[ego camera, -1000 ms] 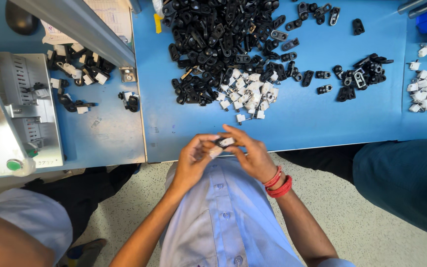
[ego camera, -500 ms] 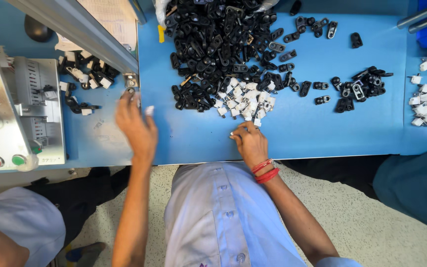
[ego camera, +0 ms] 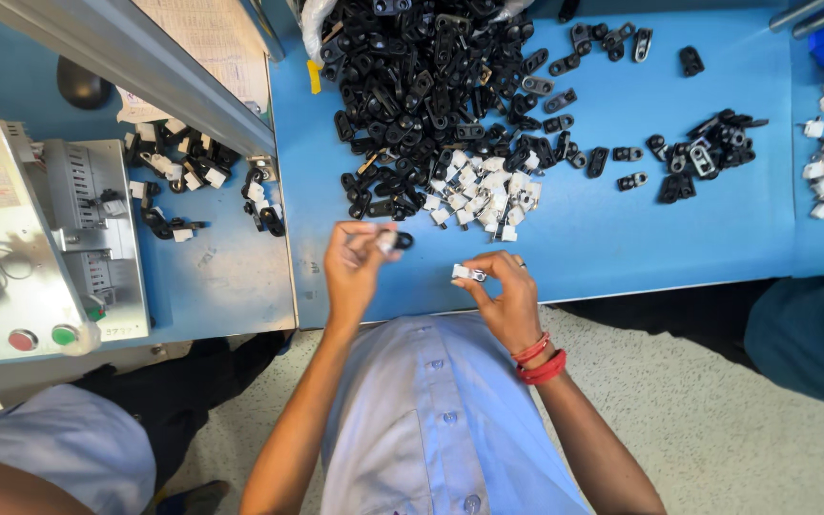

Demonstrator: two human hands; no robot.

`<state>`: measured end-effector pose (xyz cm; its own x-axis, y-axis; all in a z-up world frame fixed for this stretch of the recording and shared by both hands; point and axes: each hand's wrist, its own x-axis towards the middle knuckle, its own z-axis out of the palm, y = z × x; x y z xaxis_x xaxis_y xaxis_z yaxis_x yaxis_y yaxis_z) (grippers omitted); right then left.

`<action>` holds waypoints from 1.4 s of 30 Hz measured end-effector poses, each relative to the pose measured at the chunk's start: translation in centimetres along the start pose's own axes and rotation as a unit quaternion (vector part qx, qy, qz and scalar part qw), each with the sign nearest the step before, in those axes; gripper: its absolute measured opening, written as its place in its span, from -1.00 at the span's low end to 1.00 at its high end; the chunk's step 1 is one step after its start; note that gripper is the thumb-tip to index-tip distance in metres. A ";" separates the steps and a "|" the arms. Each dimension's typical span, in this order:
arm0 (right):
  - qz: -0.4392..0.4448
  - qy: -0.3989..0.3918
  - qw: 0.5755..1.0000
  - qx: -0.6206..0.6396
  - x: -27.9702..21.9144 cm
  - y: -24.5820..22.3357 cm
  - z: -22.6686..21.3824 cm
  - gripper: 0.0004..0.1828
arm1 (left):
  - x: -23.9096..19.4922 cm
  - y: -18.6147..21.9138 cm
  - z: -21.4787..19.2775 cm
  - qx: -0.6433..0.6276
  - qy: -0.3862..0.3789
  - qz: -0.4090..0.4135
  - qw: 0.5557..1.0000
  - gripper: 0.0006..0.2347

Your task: The person repeatedly picks up small black and white plastic components from a blue table, presses them together by hand, and places the assembled units into a nearby metal bin. A coworker performs the same task at an adjacent station.

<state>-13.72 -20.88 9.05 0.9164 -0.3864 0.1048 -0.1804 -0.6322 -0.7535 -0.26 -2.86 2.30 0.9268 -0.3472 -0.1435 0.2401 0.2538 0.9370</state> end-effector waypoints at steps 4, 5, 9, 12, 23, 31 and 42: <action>-0.065 0.067 0.990 0.106 0.4 -3.9 0.6 -0.71 | -2.8 1.5 1.8 -0.073 -0.112 -0.090 0.987 -0.79; -0.067 0.072 0.989 0.109 0.7 -4.6 0.6 -0.72 | -3.5 2.0 2.0 -0.110 -0.121 -0.118 0.979 -0.76; -0.052 0.038 0.979 0.196 2.3 -5.7 -0.6 -0.75 | -5.0 3.0 1.7 -0.199 -0.150 -0.196 0.948 -0.68; -0.066 -0.075 0.963 0.249 2.8 -5.6 -2.7 -0.74 | -5.8 1.9 0.8 -0.307 -0.177 -0.250 0.901 -0.74; -0.132 -0.183 0.962 0.156 3.8 -6.4 -7.5 -0.68 | -6.5 0.6 2.3 -0.283 -0.244 -0.205 0.905 -0.85; -0.052 -0.032 0.976 0.211 2.5 -6.7 -3.8 -0.64 | -5.7 6.2 4.7 0.162 -0.085 0.227 0.957 -0.78; -0.236 -0.069 0.944 0.220 3.0 -4.9 -3.3 -0.62 | -5.6 7.3 4.7 -0.131 -0.189 -0.156 0.961 -0.91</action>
<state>-11.28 -21.16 15.18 0.9005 -0.0212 0.4342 0.3983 -0.3601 -0.8436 -5.10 -3.26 11.39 0.6387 -0.7337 -0.2317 0.5994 0.2856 0.7478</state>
